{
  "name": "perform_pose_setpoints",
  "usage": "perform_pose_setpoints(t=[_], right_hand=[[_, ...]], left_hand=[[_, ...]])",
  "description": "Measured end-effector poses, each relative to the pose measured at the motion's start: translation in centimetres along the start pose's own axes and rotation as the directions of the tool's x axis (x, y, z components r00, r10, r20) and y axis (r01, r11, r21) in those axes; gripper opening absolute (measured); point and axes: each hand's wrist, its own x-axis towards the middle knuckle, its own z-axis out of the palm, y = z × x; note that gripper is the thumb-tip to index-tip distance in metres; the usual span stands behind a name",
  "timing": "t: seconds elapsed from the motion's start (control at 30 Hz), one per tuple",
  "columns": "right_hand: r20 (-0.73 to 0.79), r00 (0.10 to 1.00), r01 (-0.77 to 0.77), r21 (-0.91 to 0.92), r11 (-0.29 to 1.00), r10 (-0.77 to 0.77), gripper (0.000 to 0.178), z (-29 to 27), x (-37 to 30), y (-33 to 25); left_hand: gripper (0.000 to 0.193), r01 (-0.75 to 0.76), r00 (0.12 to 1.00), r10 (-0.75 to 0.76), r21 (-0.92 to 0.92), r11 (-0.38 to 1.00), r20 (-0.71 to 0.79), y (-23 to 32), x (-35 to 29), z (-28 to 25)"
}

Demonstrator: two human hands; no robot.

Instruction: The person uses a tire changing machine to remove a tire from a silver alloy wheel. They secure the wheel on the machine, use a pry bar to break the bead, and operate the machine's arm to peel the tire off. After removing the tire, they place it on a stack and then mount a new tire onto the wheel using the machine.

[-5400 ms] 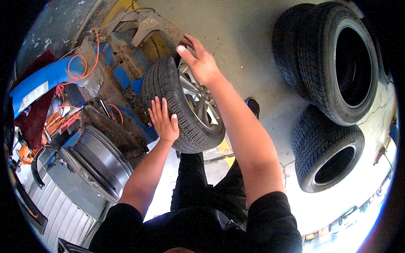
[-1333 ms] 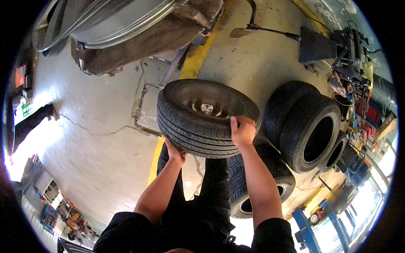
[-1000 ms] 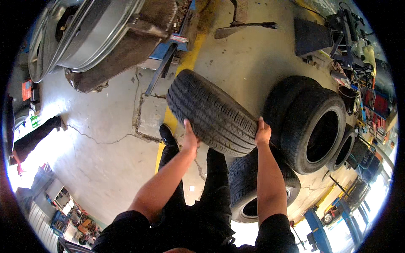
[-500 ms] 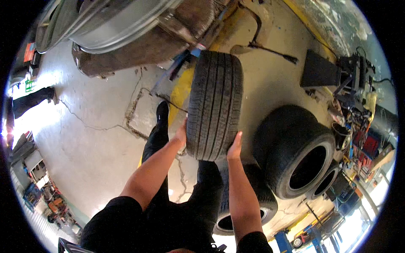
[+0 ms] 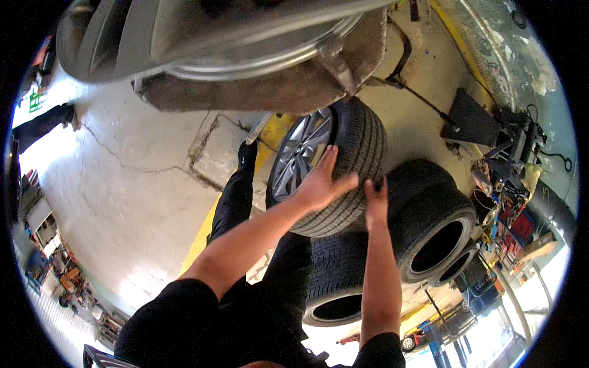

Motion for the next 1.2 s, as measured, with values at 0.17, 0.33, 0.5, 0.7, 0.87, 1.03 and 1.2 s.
perform_pose_setpoints(t=[0.17, 0.33, 0.5, 0.7, 0.87, 1.03, 1.2], right_hand=[[0.015, 0.727, 0.478, -0.728, 0.491, -0.687, 0.069, 0.4, -0.5, -12.0], [0.087, 0.791, -0.055, -0.976, -0.212, -0.605, 0.065, -4.3, 7.3, -23.2], [-0.039, 0.917, -0.170, -0.939, -0.299, -0.398, 0.078, -14.9, 14.8, -20.5], [-0.029, 0.696, -0.023, -1.000, 0.019, -0.718, 0.068, -23.4, 21.8, -15.5], [-0.476, 0.731, 0.320, -0.395, 0.861, -0.490, 0.033, -31.1, 29.7, -15.5], [-0.501, 0.768, 0.570, 0.252, 0.782, -0.399, 0.034, -26.1, 28.0, -14.4], [-0.361, 0.792, 0.577, 0.179, 0.797, -0.492, 0.024, -22.9, 23.8, -14.5]], left_hand=[[0.074, -0.224, 0.950, 0.307, 0.557, 0.799, -0.058, 2.2, -1.5, -2.7], [0.068, -0.445, 0.887, 0.379, 0.711, 0.545, 0.265, 2.0, -2.0, -2.4], [0.075, -0.465, 0.871, 0.371, 0.783, 0.414, 0.322, 0.4, -4.4, 0.4], [0.077, -0.410, 0.894, 0.330, 0.851, 0.328, 0.304, 1.4, -3.2, 1.8], [0.080, -0.391, 0.888, 0.356, 0.887, 0.247, 0.292, 8.5, 7.0, 4.0], [0.067, -0.419, 0.884, 0.274, 0.901, 0.109, 0.378, 12.4, 20.1, 2.1], [0.067, -0.414, 0.899, 0.193, 0.906, 0.090, 0.392, 13.4, 23.2, 3.1]])
